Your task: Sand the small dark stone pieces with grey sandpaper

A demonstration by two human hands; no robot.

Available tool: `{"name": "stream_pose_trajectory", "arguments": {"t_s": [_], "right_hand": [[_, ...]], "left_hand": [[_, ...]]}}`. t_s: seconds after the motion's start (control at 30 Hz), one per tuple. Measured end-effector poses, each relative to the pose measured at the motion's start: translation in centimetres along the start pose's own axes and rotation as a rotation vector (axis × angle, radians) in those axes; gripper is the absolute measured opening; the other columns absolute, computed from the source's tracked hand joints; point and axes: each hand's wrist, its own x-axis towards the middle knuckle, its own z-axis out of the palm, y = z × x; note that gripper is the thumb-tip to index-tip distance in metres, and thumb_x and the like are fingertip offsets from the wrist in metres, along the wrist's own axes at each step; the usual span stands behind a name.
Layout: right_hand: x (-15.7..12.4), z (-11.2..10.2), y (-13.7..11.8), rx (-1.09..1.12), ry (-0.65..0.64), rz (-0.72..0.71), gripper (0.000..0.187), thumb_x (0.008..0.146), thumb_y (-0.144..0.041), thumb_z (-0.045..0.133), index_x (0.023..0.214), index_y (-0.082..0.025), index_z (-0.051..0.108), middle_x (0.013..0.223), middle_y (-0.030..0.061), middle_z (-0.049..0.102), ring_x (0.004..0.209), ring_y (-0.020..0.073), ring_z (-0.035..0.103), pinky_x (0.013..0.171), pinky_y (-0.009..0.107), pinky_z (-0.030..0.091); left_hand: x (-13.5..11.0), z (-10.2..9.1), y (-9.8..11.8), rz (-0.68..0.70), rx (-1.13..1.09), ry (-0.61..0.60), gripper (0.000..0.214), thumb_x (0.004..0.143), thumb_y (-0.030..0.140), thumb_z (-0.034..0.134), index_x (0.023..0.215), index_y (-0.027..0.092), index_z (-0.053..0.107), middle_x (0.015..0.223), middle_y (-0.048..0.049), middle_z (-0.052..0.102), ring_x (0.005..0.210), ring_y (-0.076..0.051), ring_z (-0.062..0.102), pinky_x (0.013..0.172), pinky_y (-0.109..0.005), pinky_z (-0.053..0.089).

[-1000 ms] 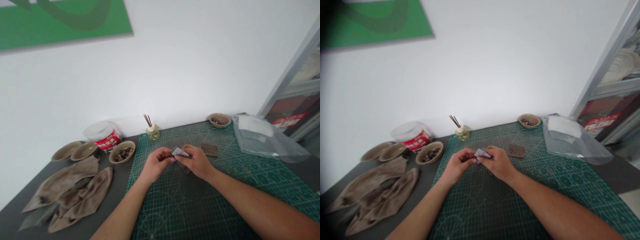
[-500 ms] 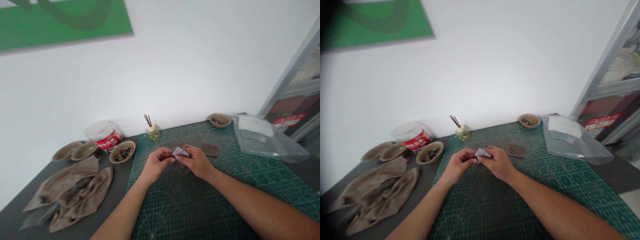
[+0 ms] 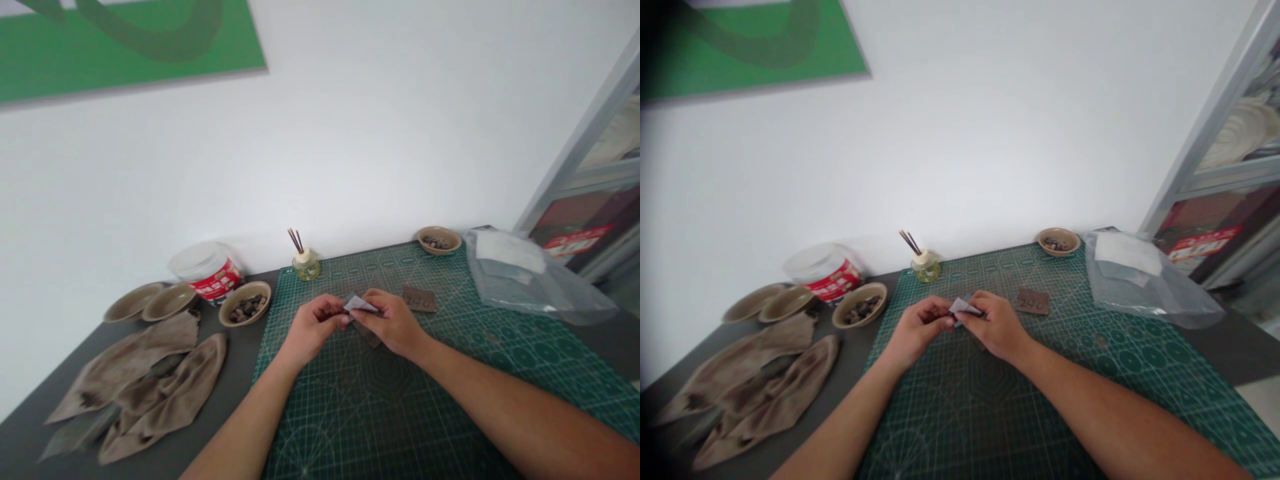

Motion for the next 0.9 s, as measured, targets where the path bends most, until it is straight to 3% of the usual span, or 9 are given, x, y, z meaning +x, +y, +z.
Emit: {"name": "stream_pose_trajectory", "arguments": {"t_s": [0.23,0.4,0.53,0.67,0.8,0.9], "right_hand": [[-0.03,0.00,-0.04,0.014,-0.022,0.003,0.012,0.086,-0.030,0.064,0.081,-0.020,0.070,0.077,-0.0005,0.061,0.072,0.0140,0.059,0.065,0.024,0.042],[-0.03,-0.04,0.00,-0.002,0.001,-0.003,0.011,0.086,-0.028,0.064,0.082,-0.021,0.070,0.077,-0.0003,0.062,0.072,0.0139,0.059,0.065,0.025,0.042],[-0.01,-0.10,-0.04,0.013,-0.031,-0.018,0.010,0.086,-0.028,0.064,0.082,-0.021,0.071,0.078,-0.0006,0.062,0.073,0.0136,0.060,0.065,0.024,0.042],[0.01,-0.18,-0.19,0.001,-0.005,-0.024,0.011,0.086,-0.027,0.063,0.082,-0.021,0.070,0.077,-0.0005,0.062,0.072,0.0136,0.060,0.065,0.025,0.042],[-0.01,-0.23,-0.28,0.025,-0.035,-0.041,0.010,0.085,-0.026,0.064,0.080,-0.021,0.070,0.077,-0.0007,0.061,0.072,0.0131,0.059,0.066,0.024,0.043],[-0.02,-0.21,-0.24,0.007,-0.017,-0.030,0.009,0.086,-0.025,0.064,0.082,-0.021,0.071,0.078,-0.0006,0.061,0.073,0.0133,0.060,0.066,0.024,0.042]], "left_hand": [[0.09,-0.19,-0.39,-0.004,0.000,0.007,0.021,0.071,0.022,0.075,0.088,0.015,0.066,0.079,-0.0030,0.069,0.071,-0.015,0.063,0.069,-0.027,0.050],[0.07,-0.22,-0.40,-0.014,0.017,-0.006,0.018,0.073,0.022,0.074,0.087,0.015,0.066,0.071,-0.0003,0.066,0.063,-0.012,0.060,0.062,-0.024,0.047],[0.05,-0.15,-0.38,-0.006,-0.019,0.008,0.020,0.071,0.019,0.074,0.089,0.015,0.066,0.078,-0.0020,0.069,0.071,-0.014,0.063,0.069,-0.026,0.049],[0.00,-0.20,-0.36,-0.004,0.014,-0.010,0.017,0.073,0.021,0.074,0.087,0.015,0.065,0.071,-0.0004,0.066,0.065,-0.012,0.060,0.064,-0.024,0.046],[-0.06,-0.25,-0.37,0.008,0.009,-0.003,0.021,0.072,0.019,0.075,0.090,0.015,0.065,0.080,-0.0024,0.069,0.073,-0.014,0.062,0.070,-0.026,0.048],[-0.05,-0.26,-0.38,0.006,0.013,-0.011,0.018,0.073,0.020,0.074,0.087,0.015,0.065,0.074,-0.0013,0.067,0.067,-0.013,0.060,0.065,-0.025,0.047]]}}
